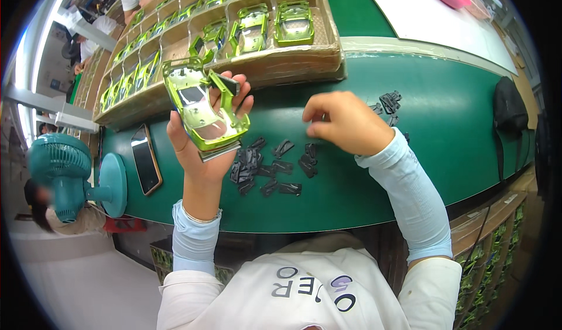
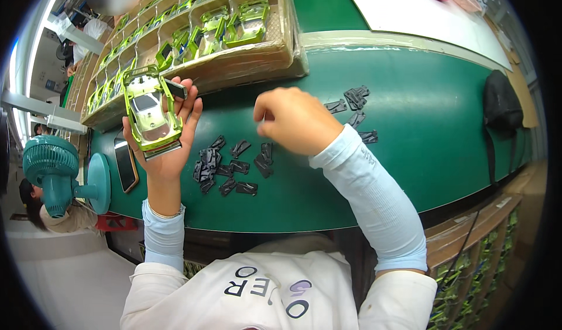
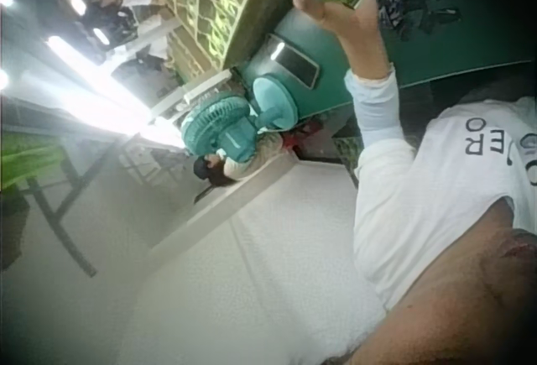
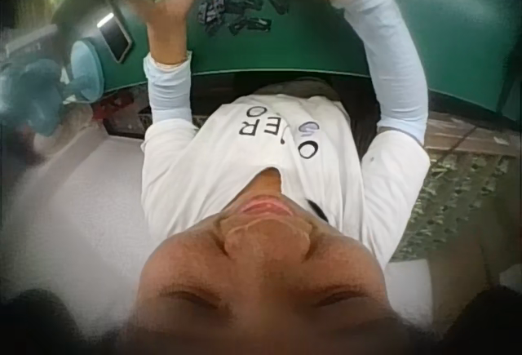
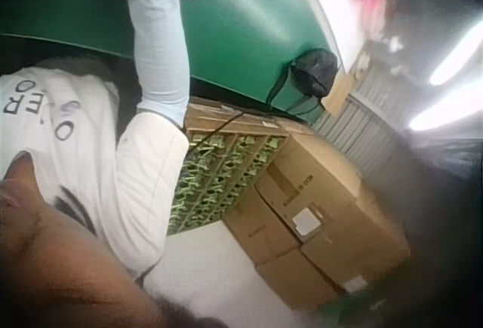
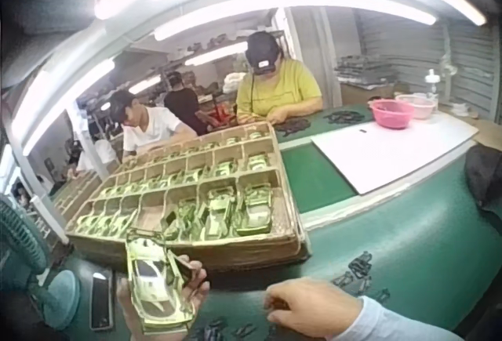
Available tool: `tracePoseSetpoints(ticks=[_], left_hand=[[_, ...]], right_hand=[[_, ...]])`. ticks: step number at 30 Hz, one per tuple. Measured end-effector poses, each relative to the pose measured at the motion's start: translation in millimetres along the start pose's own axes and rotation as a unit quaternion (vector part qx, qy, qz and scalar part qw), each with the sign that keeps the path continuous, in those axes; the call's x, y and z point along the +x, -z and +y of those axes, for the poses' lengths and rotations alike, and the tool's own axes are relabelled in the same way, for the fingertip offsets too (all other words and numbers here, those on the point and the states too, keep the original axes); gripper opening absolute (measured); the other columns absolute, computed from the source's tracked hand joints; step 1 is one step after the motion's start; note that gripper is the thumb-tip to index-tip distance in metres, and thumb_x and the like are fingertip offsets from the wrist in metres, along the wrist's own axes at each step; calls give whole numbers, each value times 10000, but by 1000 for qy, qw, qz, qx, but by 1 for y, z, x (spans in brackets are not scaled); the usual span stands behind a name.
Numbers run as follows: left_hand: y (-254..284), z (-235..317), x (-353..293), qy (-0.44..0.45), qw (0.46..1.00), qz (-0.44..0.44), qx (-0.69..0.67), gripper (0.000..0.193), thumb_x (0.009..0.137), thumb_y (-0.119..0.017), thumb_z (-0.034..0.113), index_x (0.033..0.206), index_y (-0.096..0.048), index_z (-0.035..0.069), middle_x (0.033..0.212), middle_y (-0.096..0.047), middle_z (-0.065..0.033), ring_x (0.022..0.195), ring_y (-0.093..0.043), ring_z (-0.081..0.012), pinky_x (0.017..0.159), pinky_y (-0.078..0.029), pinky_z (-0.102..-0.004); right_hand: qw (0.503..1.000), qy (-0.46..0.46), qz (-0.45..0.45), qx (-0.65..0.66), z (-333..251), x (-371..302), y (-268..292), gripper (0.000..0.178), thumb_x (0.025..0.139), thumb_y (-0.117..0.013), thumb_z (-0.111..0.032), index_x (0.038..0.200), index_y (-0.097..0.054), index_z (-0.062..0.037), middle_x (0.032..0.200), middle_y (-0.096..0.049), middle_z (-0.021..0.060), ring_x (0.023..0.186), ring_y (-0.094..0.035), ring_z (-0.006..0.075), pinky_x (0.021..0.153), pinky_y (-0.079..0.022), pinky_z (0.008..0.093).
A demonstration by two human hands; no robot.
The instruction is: The person assembles toy car bodies by taking car shells from a tray and attaching small black plastic parts into them by hand.
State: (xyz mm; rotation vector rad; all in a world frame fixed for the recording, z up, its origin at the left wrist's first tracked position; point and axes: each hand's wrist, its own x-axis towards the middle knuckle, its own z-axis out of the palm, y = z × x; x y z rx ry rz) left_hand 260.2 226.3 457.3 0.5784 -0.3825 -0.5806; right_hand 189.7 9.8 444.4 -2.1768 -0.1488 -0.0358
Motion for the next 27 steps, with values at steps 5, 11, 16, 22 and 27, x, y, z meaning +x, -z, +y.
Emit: tracePoseSetpoints(ticks=[5, 11, 16, 22, 27], left_hand=[[3, 5, -1, -24, 998, 62, -2, 681, 747, -597, 324, 1231, -332, -76, 1212, -406, -242, 1139, -415, -331, 979, -340, -407], [-2, -4, 1, 3, 1000, 26, 8, 542, 752, -592, 152, 1226, -368, 16, 1193, -435, -176, 1134, -422, -289, 979, -337, -412], [-1, -5, -4, -27, 994, 27, 103, 547, 716, -554, -35, 1220, -360, 51, 1173, -456, -100, 1092, -463, -253, 913, -401, -367], [-18, -21, -12, -69, 904, 29, 421, 647, 625, -603, -157, 1182, -363, 70, 1195, -434, -91, 1029, -512, -225, 882, -441, -345], [-14, -26, -11, -145, 871, -104, 457, 649, 685, -700, 3, 1235, -359, 56, 1260, -390, -126, 1141, -433, -204, 924, -403, -331]], right_hand=[[985, 69, -141, -75, -6, -7, -5, 235, 665, -661, -20, 886, -587, -55, 885, -542, 105, 766, -562, 283, 669, -451, 350], [983, 30, -119, -137, 6, -4, -3, 172, 636, -674, -15, 768, -563, -15, 742, -557, 99, 699, -560, 277, 621, -458, 342], [993, -57, -80, 59, -5, 2, 26, 140, 652, -656, 7, 764, -572, 13, 653, -579, 64, 584, -549, 164, 534, -451, 259], [957, 153, 193, 153, -30, -10, 17, 161, 700, -606, 37, 855, -628, -1, 732, -616, 77, 679, -596, 121, 579, -482, 232], [895, 365, 232, -107, -44, -13, -6, 170, 616, -606, 3, 783, -601, -29, 744, -576, 83, 629, -580, 232, 558, -481, 312]])
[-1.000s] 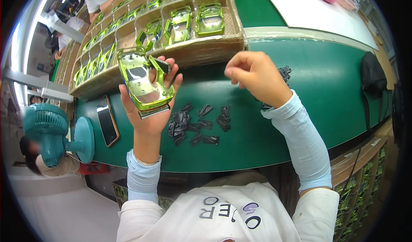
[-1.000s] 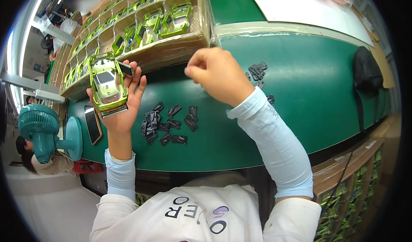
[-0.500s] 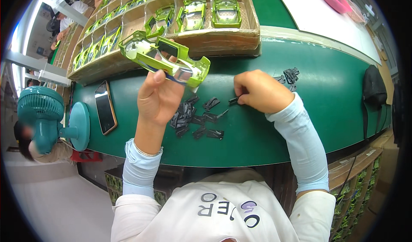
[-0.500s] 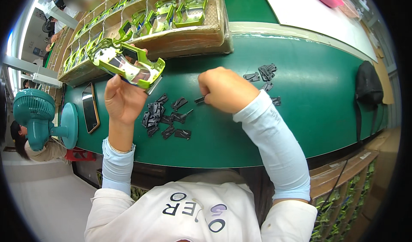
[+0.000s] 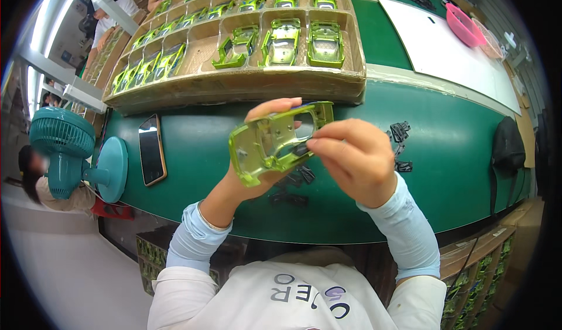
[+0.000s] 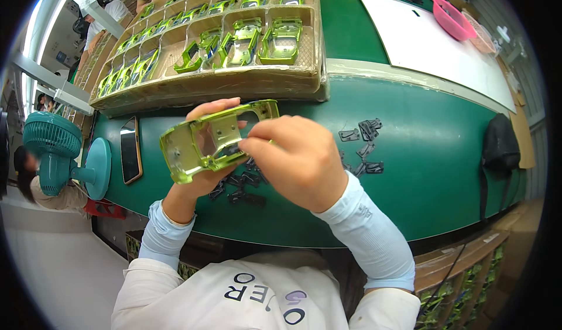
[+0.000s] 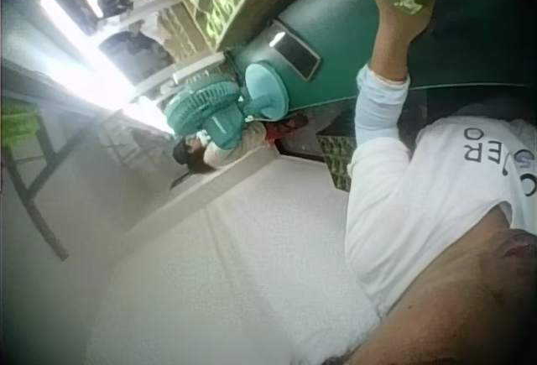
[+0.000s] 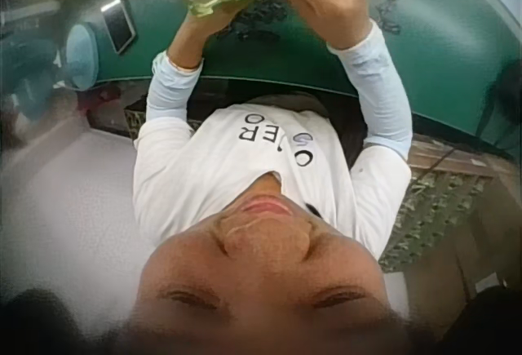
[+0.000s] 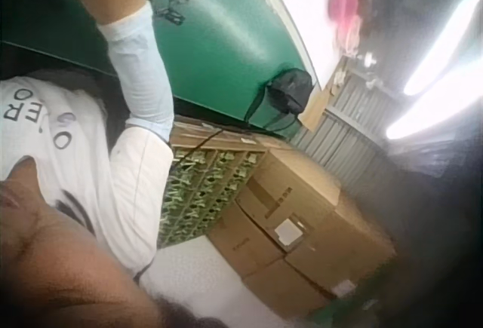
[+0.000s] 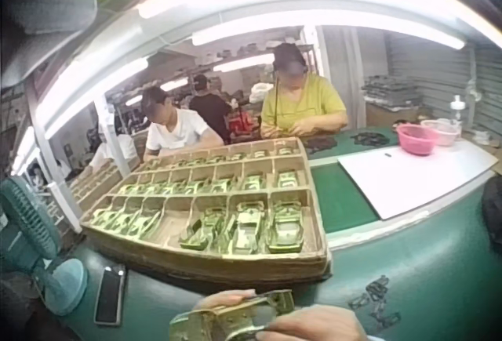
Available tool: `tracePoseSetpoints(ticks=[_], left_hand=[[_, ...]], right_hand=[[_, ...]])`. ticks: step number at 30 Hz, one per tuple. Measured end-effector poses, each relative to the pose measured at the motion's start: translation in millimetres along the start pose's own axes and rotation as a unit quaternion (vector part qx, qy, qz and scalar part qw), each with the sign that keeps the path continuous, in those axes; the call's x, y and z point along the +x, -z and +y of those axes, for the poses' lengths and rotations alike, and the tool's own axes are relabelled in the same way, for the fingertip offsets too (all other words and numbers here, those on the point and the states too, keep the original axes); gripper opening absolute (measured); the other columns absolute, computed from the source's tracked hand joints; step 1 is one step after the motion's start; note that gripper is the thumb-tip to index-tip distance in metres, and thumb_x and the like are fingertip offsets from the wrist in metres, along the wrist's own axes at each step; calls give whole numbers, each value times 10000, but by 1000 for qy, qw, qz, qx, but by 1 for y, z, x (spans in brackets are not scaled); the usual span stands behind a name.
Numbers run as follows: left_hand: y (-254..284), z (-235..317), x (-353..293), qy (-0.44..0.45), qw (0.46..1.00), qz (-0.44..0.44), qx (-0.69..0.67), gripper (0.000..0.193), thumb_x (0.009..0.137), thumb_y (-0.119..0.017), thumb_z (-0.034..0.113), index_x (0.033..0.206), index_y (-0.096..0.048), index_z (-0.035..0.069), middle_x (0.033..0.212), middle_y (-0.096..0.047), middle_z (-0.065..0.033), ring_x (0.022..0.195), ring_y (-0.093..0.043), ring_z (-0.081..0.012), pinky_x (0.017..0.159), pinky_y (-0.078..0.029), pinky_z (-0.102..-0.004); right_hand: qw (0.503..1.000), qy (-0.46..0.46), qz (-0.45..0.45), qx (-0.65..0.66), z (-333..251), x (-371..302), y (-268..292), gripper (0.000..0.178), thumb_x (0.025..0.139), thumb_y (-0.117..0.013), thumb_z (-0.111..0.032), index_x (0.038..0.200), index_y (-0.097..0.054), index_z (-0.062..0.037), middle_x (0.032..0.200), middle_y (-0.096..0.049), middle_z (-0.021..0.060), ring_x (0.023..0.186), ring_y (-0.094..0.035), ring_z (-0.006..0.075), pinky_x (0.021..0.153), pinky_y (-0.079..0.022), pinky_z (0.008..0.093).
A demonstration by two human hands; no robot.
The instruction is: The person assembles toy car bodies by taking car shells from a tray and attaching small black plastic parts into them by hand.
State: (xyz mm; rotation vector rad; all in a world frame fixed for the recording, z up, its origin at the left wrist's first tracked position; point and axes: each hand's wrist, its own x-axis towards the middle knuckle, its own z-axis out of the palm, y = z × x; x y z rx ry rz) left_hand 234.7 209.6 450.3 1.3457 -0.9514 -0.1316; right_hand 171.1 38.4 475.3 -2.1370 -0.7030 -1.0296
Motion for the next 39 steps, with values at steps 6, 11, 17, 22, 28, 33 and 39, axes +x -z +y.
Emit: tracePoseSetpoints(ticks=[6, 11, 17, 22, 28, 33, 39], left_hand=[[-2, -5, 0, -27, 999, -30, -11, 647, 672, -712, 36, 1228, -383, 52, 1260, -395, -146, 1158, -424, -244, 923, -394, -343], [-4, -4, 0, -43, 999, -26, -1, 614, 655, -712, 29, 1196, -422, 44, 1229, -434, -163, 1131, -446, -255, 915, -393, -340], [-2, 0, 0, -23, 998, -45, -42, 607, 634, -699, 29, 1181, -435, 40, 1233, -431, -172, 1124, -449, -253, 922, -382, -345], [0, 5, 3, -26, 996, -67, -56, 590, 634, -693, 39, 1170, -446, 41, 1225, -444, -177, 1113, -461, -265, 926, -378, -352], [0, 6, 1, -16, 997, -74, -30, 578, 612, -701, 23, 1140, -466, 38, 1202, -469, -179, 1092, -481, -280, 924, -380, -356], [4, 5, 3, -28, 995, -97, -14, 591, 599, -704, 20, 1140, -467, 33, 1196, -475, -179, 1096, -481, -276, 923, -381, -356], [1, 3, 2, -6, 993, -109, -48, 601, 603, -703, 0, 1152, -461, 29, 1200, -470, -167, 1107, -473, -256, 929, -379, -343]], right_hand=[[995, 80, -51, 1, 2, -6, -3, 245, 602, -595, -43, 836, -570, 24, 786, -537, 100, 639, -557, 218, 536, -471, 308], [994, 86, -65, 19, 2, -6, -4, 249, 608, -595, -37, 847, -573, 26, 804, -546, 105, 644, -561, 211, 518, -471, 296], [992, 43, -100, 55, -4, -5, 0, 305, 550, -621, 27, 854, -602, 23, 802, -578, 129, 672, -596, 256, 544, -496, 310], [989, 82, -121, 38, 0, -6, 1, 244, 625, -577, -47, 860, -564, 16, 801, -537, 74, 677, -558, 191, 523, -469, 283], [985, 81, -138, 55, -3, -3, 3, 211, 627, -577, -49, 829, -563, 11, 808, -544, 64, 733, -563, 193, 566, -481, 288], [984, 74, -146, 68, -4, -2, 6, 199, 632, -580, -40, 824, -565, 8, 820, -562, 70, 750, -569, 201, 594, -489, 297], [979, 42, -168, 106, -1, -1, 9, 208, 630, -594, -28, 838, -585, -28, 834, -588, 69, 784, -569, 224, 673, -475, 320]])
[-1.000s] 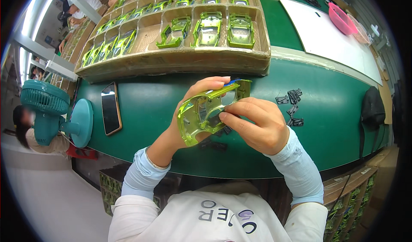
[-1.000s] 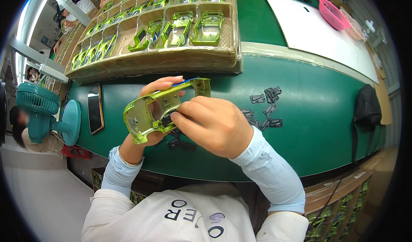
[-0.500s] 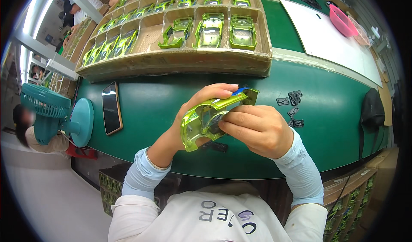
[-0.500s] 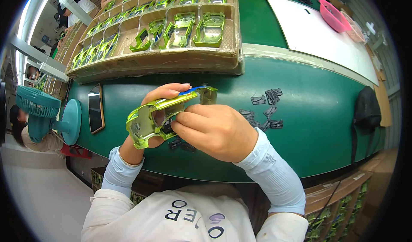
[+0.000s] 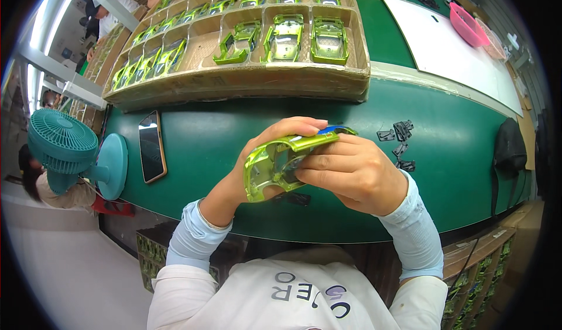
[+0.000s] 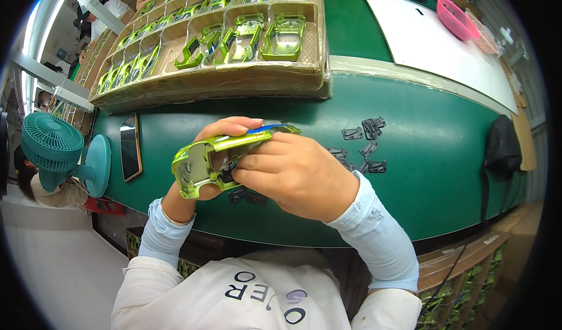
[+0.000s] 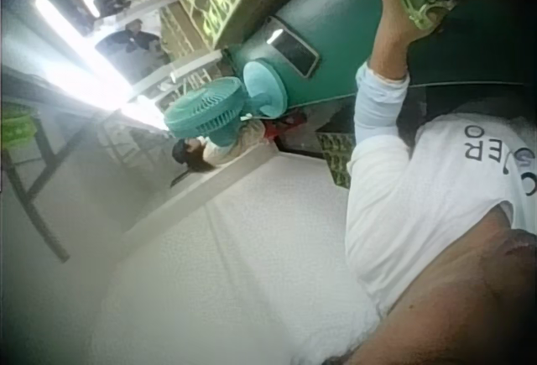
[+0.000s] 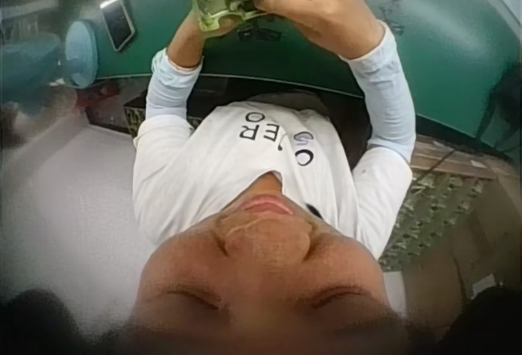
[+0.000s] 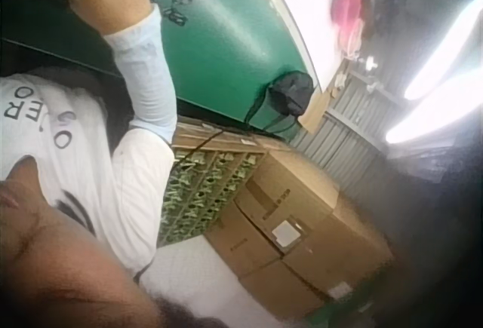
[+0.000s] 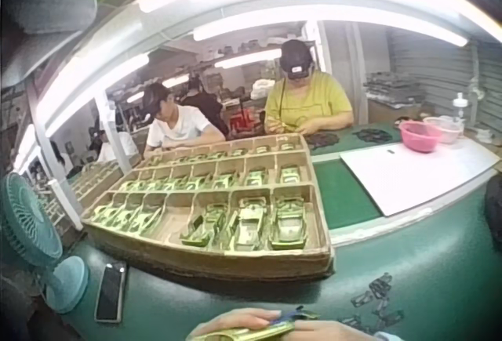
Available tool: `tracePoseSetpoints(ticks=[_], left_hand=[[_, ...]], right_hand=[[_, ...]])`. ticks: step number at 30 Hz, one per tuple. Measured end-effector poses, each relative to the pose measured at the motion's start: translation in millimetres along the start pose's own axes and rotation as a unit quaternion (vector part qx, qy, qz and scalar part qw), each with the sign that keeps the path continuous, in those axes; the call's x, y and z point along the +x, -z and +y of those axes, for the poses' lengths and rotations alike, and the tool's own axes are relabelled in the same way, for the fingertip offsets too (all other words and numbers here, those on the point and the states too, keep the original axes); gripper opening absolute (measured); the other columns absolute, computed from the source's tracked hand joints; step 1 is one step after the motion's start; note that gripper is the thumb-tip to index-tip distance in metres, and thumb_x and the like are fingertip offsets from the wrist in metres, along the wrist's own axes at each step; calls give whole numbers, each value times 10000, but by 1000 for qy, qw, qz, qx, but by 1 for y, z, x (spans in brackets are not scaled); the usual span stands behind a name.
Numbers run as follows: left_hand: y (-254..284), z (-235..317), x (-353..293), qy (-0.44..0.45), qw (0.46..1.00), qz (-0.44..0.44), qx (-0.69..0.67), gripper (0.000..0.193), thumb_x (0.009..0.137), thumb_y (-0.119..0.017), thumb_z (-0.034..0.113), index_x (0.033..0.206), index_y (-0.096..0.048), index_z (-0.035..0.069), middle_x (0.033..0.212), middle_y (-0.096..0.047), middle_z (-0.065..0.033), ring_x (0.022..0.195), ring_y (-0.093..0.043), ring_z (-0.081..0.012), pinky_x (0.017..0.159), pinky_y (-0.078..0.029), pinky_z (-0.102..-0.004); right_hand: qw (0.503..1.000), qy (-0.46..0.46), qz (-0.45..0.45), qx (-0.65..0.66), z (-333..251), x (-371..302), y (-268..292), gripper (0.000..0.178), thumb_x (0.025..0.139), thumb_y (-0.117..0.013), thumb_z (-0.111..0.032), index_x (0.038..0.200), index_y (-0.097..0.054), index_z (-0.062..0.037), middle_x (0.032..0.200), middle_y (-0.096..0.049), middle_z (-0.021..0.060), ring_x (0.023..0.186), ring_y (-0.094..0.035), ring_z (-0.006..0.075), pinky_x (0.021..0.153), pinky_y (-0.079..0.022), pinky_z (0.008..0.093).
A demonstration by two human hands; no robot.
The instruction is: The person assembles toy car bodies by taking car shells from a tray and attaching small black plastic parts into them by hand.
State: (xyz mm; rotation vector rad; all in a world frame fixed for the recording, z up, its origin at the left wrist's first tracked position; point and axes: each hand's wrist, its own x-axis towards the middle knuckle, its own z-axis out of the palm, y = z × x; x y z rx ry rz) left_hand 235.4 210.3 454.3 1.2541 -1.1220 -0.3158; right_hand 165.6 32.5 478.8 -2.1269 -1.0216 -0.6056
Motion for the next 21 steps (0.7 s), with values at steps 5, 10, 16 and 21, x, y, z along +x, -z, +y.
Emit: tracePoseSetpoints(ticks=[5, 10, 16, 21], left_hand=[[-3, -3, -1, 51, 998, 24, -32, 600, 633, -684, -33, 1177, -438, 17, 1222, -443, -144, 1116, -461, -223, 931, -381, -316], [-4, 0, -1, 46, 999, 20, -6, 611, 650, -711, 19, 1190, -424, 26, 1225, -439, -129, 1101, -466, -213, 913, -399, -311], [-8, 4, 2, 53, 997, 36, 32, 618, 649, -735, 52, 1184, -426, 26, 1187, -476, -121, 1057, -492, -180, 887, -414, -308], [-6, 6, 1, 197, 977, 77, -1, 764, 593, -800, 136, 1216, -382, -10, 1112, -526, -122, 1038, -505, -174, 861, -427, -322]], right_hand=[[995, -80, -38, 49, -2, -2, 2, 214, 659, -640, -57, 869, -600, -53, 835, -589, 78, 802, -551, 242, 719, -434, 337], [996, -68, 41, 32, -5, -1, -17, 249, 628, -670, -33, 868, -601, -37, 769, -534, 73, 773, -510, 253, 704, -433, 343], [996, -50, 68, 20, -7, 0, -18, 242, 637, -644, 7, 872, -595, -22, 770, -534, 83, 753, -508, 253, 689, -431, 340], [960, -203, 135, 135, -10, 2, -17, 185, 689, -632, 7, 866, -580, 27, 727, -567, 88, 636, -544, 215, 591, -445, 306]])
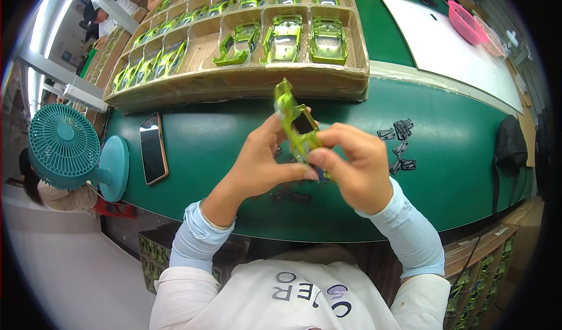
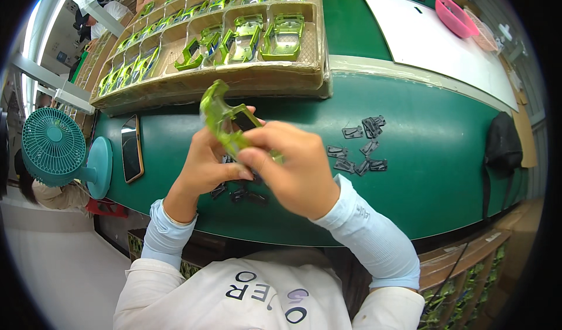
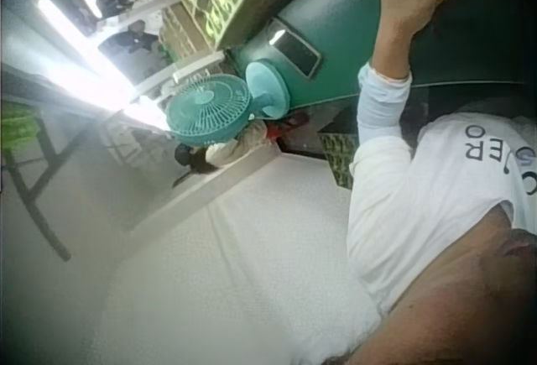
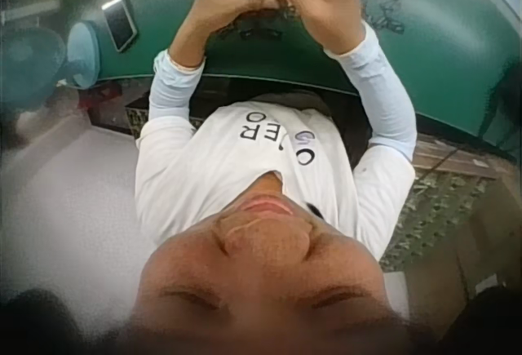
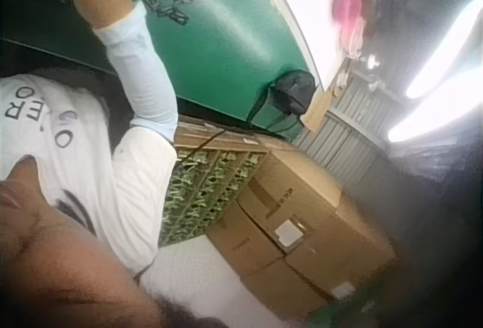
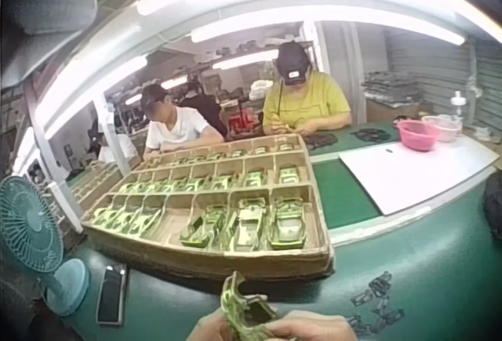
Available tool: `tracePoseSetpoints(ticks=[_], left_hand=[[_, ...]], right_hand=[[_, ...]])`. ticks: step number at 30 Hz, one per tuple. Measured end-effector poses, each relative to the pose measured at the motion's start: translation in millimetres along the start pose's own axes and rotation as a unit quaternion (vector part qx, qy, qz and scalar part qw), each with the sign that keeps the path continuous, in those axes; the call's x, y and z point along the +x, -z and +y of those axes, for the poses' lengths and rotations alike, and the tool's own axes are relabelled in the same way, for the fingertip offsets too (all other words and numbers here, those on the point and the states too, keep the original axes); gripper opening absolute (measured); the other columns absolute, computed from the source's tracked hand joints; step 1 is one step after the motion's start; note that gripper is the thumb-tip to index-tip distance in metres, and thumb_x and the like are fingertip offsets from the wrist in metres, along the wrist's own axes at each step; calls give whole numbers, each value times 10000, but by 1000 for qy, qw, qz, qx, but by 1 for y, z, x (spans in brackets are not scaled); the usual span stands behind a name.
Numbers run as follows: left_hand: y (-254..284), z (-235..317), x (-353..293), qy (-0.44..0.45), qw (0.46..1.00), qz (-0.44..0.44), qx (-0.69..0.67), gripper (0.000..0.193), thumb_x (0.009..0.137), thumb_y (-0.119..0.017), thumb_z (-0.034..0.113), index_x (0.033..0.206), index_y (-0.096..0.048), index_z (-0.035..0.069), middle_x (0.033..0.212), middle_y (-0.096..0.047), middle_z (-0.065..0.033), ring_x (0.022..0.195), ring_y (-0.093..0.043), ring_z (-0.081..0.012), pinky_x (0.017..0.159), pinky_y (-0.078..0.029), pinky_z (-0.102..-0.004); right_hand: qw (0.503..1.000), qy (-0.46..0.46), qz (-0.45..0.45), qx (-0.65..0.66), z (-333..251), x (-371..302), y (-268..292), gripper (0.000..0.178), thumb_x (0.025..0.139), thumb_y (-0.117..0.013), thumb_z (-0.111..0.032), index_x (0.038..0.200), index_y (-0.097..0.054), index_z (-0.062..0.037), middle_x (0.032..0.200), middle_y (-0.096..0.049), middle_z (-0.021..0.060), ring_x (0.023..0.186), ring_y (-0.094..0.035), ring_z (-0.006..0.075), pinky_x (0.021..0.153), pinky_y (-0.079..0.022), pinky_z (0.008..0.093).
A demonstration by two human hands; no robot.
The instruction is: The person assembles toy car bodies by taking car shells from a tray and attaching small black plastic parts into them by hand.
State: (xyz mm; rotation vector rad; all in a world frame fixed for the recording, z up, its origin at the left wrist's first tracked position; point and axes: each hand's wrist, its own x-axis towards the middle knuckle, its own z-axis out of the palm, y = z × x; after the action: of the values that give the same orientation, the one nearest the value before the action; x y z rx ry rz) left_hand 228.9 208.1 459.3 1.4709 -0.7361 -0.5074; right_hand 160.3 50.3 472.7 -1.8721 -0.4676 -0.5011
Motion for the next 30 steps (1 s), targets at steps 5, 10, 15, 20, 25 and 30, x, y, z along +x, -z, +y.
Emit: tracePoseSetpoints(ticks=[5, 10, 15, 20, 25, 30], left_hand=[[-3, -2, 2, -213, 911, 163, 312, 798, 564, -801, 263, 1220, -410, 31, 1208, -439, -165, 1105, -438, -287, 896, -385, -381], [5, 1, 1, -245, 900, 96, 347, 397, 604, -750, 183, 967, -636, 71, 1176, -492, -131, 1047, -473, -305, 877, -385, -392], [9, 3, 5, -305, 864, 25, 400, 343, 613, -724, 157, 918, -631, 32, 1046, -574, -108, 928, -543, -286, 779, -441, -368], [2, 8, 1, -329, 828, -28, 453, 338, 593, -716, 115, 873, -589, -26, 880, -582, -134, 768, -586, -283, 653, -490, -351], [1, 7, -1, -334, 819, -4, 466, 264, 616, -669, 6, 861, -580, -37, 837, -587, -137, 724, -602, -287, 611, -507, -338], [0, -2, -3, -306, 838, 116, 437, 235, 640, -631, -57, 868, -574, -55, 863, -599, -168, 693, -611, -294, 601, -515, -340]], right_hand=[[892, -275, 86, 347, 14, 3, 1, 365, 762, -624, -27, 1061, -420, 17, 714, -582, 67, 651, -542, 75, 568, -428, 195], [875, -301, 44, 376, 11, 8, 10, 329, 775, -622, -50, 1028, -420, 7, 733, -593, 74, 671, -552, 81, 590, -437, 208], [866, -321, 2, 384, 14, 6, 13, 243, 800, -597, -72, 983, -448, -13, 778, -603, 70, 716, -566, 86, 635, -446, 208], [864, -347, -100, 352, 22, 4, 11, 178, 832, -561, -74, 969, -457, -26, 792, -603, 63, 756, -562, 87, 676, -447, 210], [903, -262, -157, 301, 15, 3, 14, 560, 683, -731, -203, 1093, -392, -26, 690, -447, 0, 618, -431, 68, 540, -355, 204], [943, -198, -127, 235, 8, -1, 1, 690, 672, -709, -148, 1208, -298, -9, 677, -443, 32, 597, -447, 99, 525, -370, 232]])
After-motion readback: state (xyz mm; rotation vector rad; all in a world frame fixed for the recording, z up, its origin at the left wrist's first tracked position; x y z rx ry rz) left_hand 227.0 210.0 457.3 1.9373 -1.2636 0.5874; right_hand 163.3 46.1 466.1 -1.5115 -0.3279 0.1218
